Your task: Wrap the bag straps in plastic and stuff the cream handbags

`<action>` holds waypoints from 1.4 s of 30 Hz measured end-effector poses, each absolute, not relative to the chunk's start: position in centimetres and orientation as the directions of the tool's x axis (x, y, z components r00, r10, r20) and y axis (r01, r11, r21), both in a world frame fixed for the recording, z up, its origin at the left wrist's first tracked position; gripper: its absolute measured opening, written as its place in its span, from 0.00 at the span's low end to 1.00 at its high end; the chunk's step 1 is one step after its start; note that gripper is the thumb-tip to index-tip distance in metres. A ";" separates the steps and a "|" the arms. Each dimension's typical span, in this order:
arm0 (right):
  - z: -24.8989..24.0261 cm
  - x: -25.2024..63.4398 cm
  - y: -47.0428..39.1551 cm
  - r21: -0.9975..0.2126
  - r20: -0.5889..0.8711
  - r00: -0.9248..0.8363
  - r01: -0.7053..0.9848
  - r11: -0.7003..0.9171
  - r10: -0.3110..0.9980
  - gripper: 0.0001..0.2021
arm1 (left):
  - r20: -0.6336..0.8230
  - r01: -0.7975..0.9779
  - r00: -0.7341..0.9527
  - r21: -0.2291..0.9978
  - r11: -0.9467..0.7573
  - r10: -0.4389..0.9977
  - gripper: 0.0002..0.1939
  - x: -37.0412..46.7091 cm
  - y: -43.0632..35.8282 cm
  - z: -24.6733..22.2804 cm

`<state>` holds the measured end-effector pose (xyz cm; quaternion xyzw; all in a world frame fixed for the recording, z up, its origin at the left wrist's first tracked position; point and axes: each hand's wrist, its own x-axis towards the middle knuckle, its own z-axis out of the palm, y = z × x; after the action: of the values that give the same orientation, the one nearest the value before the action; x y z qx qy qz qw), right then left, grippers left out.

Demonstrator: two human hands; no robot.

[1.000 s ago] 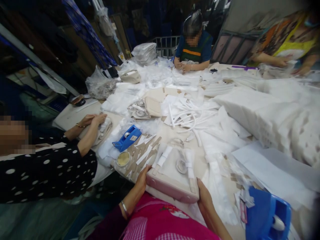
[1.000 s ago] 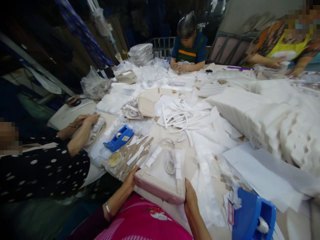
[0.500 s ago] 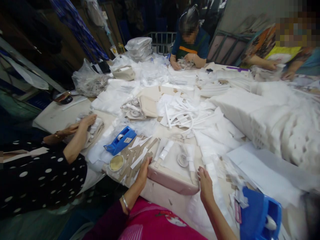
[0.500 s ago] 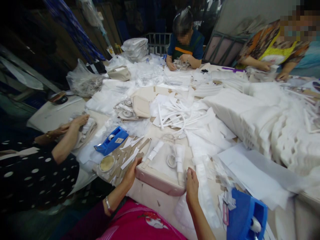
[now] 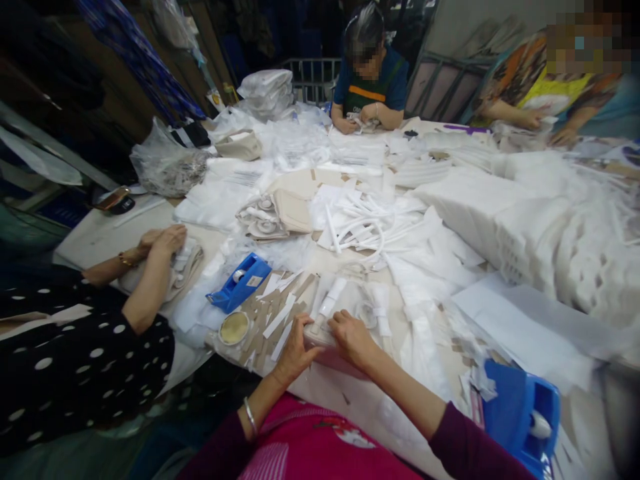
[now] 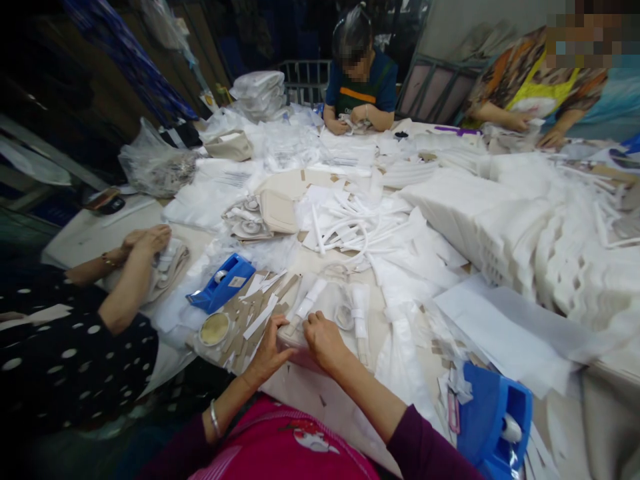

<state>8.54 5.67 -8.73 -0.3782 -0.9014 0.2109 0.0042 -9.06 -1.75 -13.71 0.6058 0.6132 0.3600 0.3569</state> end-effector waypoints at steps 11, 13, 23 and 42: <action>-8.7 6.9 5.5 -0.315 -0.203 -0.731 0.679 0.664 0.651 0.05 | -0.046 0.425 -0.144 0.899 0.104 0.989 0.29 -9.4 -2.7 -15.2; -8.8 7.0 5.3 -0.299 -0.209 -0.720 0.691 0.658 0.662 0.05 | -0.034 0.429 -0.141 0.898 0.092 0.989 0.28 -9.4 -2.7 -15.2; -8.7 6.8 5.2 -0.278 -0.243 -0.712 0.702 0.656 0.659 0.07 | -0.052 0.380 -0.093 0.921 0.084 0.994 0.33 -9.0 -2.5 -14.3; -14.2 7.8 -1.9 -0.398 0.085 -0.557 0.741 0.541 0.826 0.24 | -0.422 0.332 0.079 0.865 0.375 0.903 0.16 -13.9 0.0 -17.2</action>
<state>7.84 -1.91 -14.16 -0.4515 -0.8678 0.1602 0.1323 -13.93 -0.03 -17.17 0.4934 0.6258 0.2625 0.5441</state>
